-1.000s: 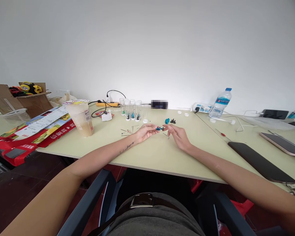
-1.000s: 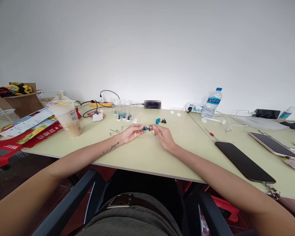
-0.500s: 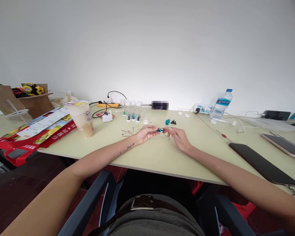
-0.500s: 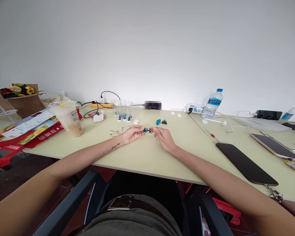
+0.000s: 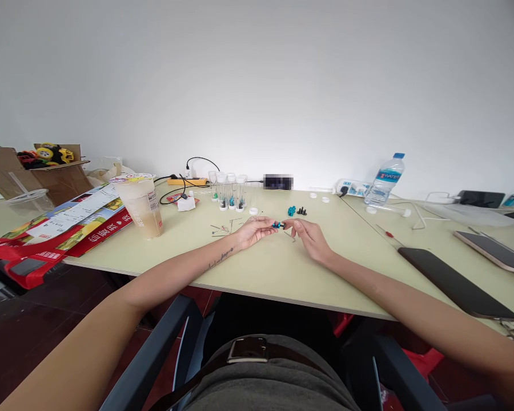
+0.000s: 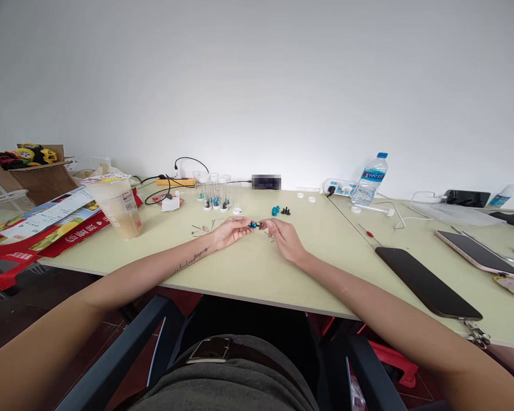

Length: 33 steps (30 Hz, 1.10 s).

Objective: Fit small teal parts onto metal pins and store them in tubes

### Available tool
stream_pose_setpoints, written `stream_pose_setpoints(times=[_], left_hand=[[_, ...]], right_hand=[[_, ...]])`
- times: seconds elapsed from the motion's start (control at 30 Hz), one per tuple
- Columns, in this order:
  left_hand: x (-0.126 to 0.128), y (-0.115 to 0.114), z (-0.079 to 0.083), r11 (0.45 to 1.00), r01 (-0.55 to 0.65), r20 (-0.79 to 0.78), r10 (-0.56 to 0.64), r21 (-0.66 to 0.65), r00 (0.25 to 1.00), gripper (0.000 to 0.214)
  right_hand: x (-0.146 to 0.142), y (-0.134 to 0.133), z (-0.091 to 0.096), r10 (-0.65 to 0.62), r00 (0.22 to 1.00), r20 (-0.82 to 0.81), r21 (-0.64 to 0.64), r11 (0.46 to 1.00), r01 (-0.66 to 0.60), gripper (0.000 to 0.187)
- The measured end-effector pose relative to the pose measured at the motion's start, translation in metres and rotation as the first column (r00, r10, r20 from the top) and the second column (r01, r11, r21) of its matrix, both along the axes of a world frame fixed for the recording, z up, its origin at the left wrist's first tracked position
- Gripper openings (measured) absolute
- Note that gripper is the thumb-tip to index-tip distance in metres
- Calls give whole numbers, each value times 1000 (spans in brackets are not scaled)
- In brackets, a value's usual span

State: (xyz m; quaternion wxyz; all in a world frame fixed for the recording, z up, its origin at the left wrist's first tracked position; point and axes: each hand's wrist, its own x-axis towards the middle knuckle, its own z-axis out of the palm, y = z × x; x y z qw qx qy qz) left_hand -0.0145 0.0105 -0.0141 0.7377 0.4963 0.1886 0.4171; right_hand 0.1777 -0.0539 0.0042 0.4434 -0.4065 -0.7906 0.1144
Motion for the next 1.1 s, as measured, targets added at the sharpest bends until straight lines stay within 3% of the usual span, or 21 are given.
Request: stream_pose_setpoints(times=[1.1], left_hand=[[-1, -4, 4, 1000, -11, -26, 11, 27, 1000, 15]], right_hand=[[0, 0, 0, -10, 1000, -2, 41, 999, 10, 48]])
